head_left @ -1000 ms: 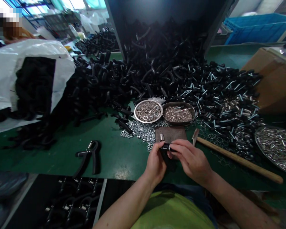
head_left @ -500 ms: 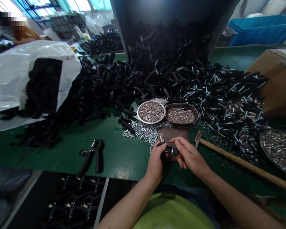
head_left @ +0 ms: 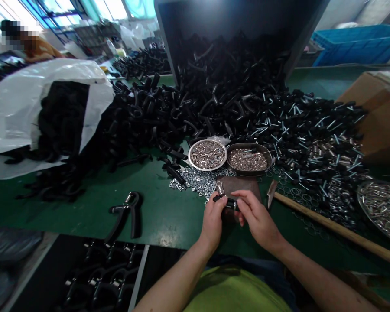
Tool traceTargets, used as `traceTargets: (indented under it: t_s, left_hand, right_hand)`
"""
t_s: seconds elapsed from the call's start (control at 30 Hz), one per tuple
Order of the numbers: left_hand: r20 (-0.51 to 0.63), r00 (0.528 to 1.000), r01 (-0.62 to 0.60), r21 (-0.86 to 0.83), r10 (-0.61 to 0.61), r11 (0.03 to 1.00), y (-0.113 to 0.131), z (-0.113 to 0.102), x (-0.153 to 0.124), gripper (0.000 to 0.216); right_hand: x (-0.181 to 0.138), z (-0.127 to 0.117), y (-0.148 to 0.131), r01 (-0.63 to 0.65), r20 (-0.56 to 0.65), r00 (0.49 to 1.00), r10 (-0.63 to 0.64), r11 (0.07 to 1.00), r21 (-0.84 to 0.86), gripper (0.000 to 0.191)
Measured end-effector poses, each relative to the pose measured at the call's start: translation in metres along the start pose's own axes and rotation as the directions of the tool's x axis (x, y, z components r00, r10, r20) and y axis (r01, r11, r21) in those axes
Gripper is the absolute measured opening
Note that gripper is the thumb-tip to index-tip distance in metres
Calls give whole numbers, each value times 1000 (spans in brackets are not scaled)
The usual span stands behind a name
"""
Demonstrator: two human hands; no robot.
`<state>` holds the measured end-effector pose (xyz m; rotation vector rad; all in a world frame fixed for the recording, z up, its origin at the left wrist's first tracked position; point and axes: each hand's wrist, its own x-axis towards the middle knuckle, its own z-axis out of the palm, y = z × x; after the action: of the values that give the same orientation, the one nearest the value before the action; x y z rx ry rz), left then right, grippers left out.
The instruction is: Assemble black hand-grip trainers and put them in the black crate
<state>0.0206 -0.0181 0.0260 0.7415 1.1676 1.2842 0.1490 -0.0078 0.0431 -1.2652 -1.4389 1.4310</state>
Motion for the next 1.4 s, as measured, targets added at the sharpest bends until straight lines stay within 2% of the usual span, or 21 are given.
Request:
traceTargets:
  t_s: [0.03,0.1,0.17,0.23,0.27,0.33,0.4,0.43,0.47,0.5,0.57,0.67,0.73,0.83,0.97,1.2,1.4]
  left_hand:
    - [-10,1000,-27,56,27,998,1,0,-1,16]
    - [-112,986,-101,183,123,978,3,0,-2,19]
    - [-214,953,-148,296,217,944,3,-1,-3,40]
    - [-208,948,-149,381,241,913,1,-4,-3,58]
    - [-174,956,-144,419,235,897,0,-6,-2,60]
    - [-95,971,-141,504,217,852,-4,-12,2,58]
    - [-28,978,-149,610,209,779,-8,-18,5,55]
    - [8,978,-162,667,210,727,-11,-21,7,54]
    - [50,975,-184,723,216,666,-13,-22,8,54]
    - [102,969,-219,771,223,598,-15,-23,9,53]
    - [229,945,-313,835,231,453,-19,-22,9,50]
    - [386,902,-428,862,194,273,-20,-16,8,47]
    - [422,893,-447,870,156,209,-19,-13,7,50]
    - [424,897,-441,880,125,175,-18,-12,7,52]
    - [429,895,-444,884,120,149,-19,-14,7,56]
    - [444,886,-459,881,133,117,-20,-14,9,54]
    - [452,882,-467,878,136,107,-20,-14,10,54]
  right_hand:
    - [1,4,0,-131,38,991,127,976,172,28]
    - [3,12,0,-333,130,942,309,822,463,27]
    - [3,18,2,-402,178,909,376,683,610,24]
    - [4,19,7,-423,191,898,396,662,618,23]
    - [5,17,10,-430,194,899,393,705,564,24]
    - [14,9,14,-382,155,924,349,858,344,26]
    - [33,-3,15,-194,16,981,194,980,40,25]
    - [46,-7,13,-68,-50,997,62,990,-123,23]
    - [62,-10,10,58,-91,992,-89,953,-296,19]
    - [80,-11,7,168,-87,969,-231,876,-452,16]
    - [118,-4,-2,321,59,910,-410,605,-728,15]
    - [170,18,-12,375,170,891,-421,470,-799,15]
    - [194,34,-14,384,214,894,-394,429,-818,13]
    - [210,47,-12,379,251,901,-353,362,-851,15]
    - [211,45,-11,367,265,907,-328,306,-878,22]
    - [212,44,-8,360,270,917,-292,320,-876,23]
    - [217,49,-7,352,224,921,-320,433,-830,8]
